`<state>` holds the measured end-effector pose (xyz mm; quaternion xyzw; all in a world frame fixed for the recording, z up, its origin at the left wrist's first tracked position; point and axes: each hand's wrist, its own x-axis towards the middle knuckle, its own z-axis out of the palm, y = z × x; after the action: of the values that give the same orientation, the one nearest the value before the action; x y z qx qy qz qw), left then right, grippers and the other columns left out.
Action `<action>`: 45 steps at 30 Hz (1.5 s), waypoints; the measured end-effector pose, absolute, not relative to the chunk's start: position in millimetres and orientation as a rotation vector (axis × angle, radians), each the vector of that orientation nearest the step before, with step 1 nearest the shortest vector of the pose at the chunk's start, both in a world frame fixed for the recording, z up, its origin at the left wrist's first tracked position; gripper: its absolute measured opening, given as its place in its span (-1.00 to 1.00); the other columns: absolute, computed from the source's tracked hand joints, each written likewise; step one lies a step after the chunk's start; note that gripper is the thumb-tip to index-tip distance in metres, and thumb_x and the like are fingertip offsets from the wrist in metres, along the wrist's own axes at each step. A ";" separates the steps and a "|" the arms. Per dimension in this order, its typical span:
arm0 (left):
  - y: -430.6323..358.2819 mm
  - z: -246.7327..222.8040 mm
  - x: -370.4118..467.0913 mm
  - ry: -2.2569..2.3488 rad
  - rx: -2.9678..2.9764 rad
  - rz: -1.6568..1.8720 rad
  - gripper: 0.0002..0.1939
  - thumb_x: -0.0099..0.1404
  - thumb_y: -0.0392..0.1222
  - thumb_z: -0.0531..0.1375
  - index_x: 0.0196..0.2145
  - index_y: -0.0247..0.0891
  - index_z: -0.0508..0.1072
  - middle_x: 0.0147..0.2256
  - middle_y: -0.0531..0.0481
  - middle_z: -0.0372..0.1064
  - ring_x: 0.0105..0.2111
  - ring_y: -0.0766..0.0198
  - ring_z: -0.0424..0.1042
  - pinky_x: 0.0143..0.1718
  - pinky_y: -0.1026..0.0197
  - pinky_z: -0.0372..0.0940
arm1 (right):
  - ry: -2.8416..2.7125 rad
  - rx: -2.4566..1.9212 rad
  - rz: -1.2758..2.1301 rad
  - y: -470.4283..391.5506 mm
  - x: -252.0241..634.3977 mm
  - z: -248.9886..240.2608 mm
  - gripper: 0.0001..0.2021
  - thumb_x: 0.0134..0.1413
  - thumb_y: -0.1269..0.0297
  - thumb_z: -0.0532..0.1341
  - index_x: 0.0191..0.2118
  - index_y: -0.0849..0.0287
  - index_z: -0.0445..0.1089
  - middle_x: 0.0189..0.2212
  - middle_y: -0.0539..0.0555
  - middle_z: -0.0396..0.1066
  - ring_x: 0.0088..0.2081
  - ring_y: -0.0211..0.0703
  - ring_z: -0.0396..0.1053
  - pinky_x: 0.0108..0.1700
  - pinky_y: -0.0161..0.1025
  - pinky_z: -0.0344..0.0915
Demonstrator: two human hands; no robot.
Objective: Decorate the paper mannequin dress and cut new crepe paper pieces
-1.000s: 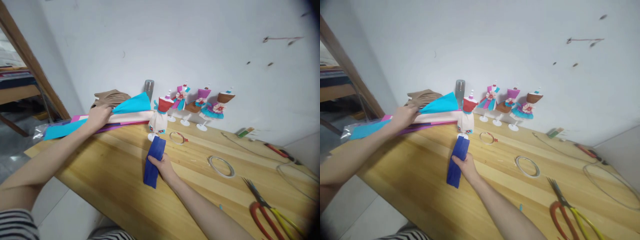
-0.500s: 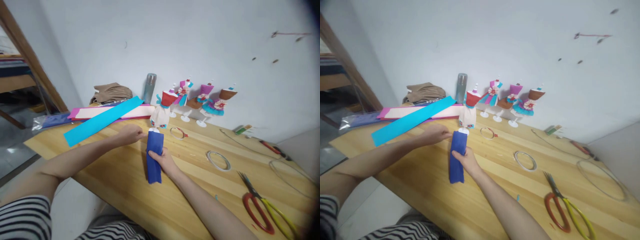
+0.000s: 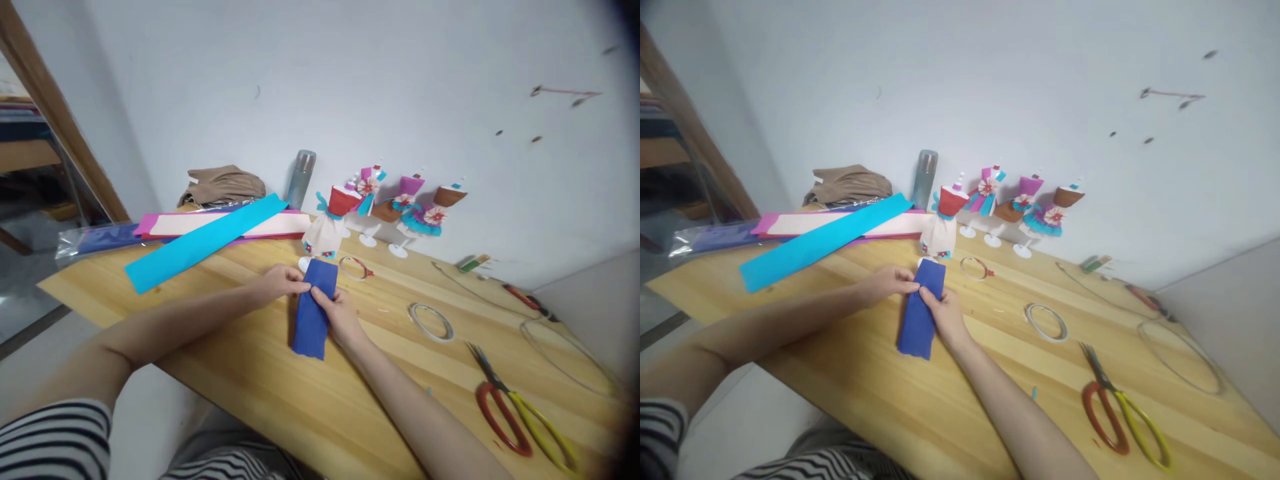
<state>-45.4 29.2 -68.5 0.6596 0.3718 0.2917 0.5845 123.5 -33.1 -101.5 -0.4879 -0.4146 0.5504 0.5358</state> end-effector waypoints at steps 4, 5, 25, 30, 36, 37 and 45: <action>14.6 -72.9 -40.3 0.948 1.308 0.764 -0.75 0.11 -0.14 0.37 -0.55 -0.29 0.41 -0.59 0.08 0.39 -0.56 0.38 0.37 -0.44 0.29 0.32 | -0.964 -1.137 1.310 -33.1 126.7 -105.0 -0.60 -0.30 -0.03 0.52 -0.45 0.21 0.55 -0.50 0.05 0.57 -0.51 -0.21 0.42 -0.35 -0.24 0.37; 13.0 -72.1 -41.0 0.973 1.269 0.787 -0.73 0.10 -0.13 0.39 -0.54 -0.28 0.39 -0.59 0.09 0.38 -0.56 0.37 0.38 -0.45 0.29 0.32 | -0.959 -1.129 1.302 -33.0 127.0 -105.6 -0.60 -0.30 -0.03 0.52 -0.46 0.21 0.55 -0.49 0.05 0.58 -0.51 -0.21 0.42 -0.35 -0.24 0.38; 31.7 -79.3 -66.1 0.896 1.300 0.682 -0.48 -0.15 0.14 0.50 -0.54 -0.30 0.37 -0.64 0.06 0.39 -0.63 0.40 0.32 -0.52 0.33 0.22 | -0.925 -0.946 1.216 -29.4 130.4 -109.3 -0.57 -0.28 -0.04 0.52 -0.37 0.17 0.49 -0.68 -0.09 0.39 -0.70 -0.34 0.21 -0.64 -0.36 0.20; 23.6 -76.0 -61.5 0.912 1.264 0.773 -0.57 -0.03 0.01 0.48 -0.45 -0.30 0.38 -0.60 0.07 0.42 -0.59 0.37 0.40 -0.48 0.31 0.32 | -0.934 -0.900 1.160 -28.1 132.0 -108.0 -0.64 -0.24 0.04 0.51 -0.42 0.14 0.44 -0.71 -0.14 0.28 -0.70 -0.37 0.12 -0.65 -0.38 0.08; 24.5 -71.5 -61.7 0.804 1.201 0.748 -0.66 0.00 -0.14 0.44 -0.32 -0.36 0.47 -0.53 0.01 0.47 -0.57 0.38 0.39 -0.48 0.32 0.29 | -0.945 -0.876 1.168 -26.5 137.1 -107.3 -0.71 -0.23 0.13 0.51 -0.43 0.14 0.47 -0.67 -0.13 0.28 -0.67 -0.38 0.06 -0.61 -0.37 0.00; 25.6 -71.2 -62.5 0.808 1.225 0.755 -0.70 0.02 -0.15 0.43 -0.35 -0.35 0.47 -0.55 0.03 0.44 -0.59 0.40 0.37 -0.49 0.33 0.26 | -0.950 -0.874 1.174 -26.3 137.5 -106.9 -0.72 -0.21 0.14 0.50 -0.44 0.14 0.46 -0.68 -0.13 0.28 -0.67 -0.38 0.06 -0.61 -0.36 -0.01; 33.4 -70.8 -68.2 0.746 1.403 0.734 -0.82 0.10 -0.18 0.35 -0.44 -0.32 0.46 -0.61 0.09 0.35 -0.61 0.42 0.28 -0.54 0.35 0.14 | -1.021 -0.915 1.173 -22.8 138.2 -109.5 -0.69 -0.23 0.07 0.50 -0.43 0.13 0.47 -0.71 -0.12 0.26 -0.70 -0.38 0.07 -0.64 -0.35 0.00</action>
<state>-68.2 33.4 -70.8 0.6154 0.3270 0.3218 0.6409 138.2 -22.8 -109.5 -0.3980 -0.4440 0.5100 0.6200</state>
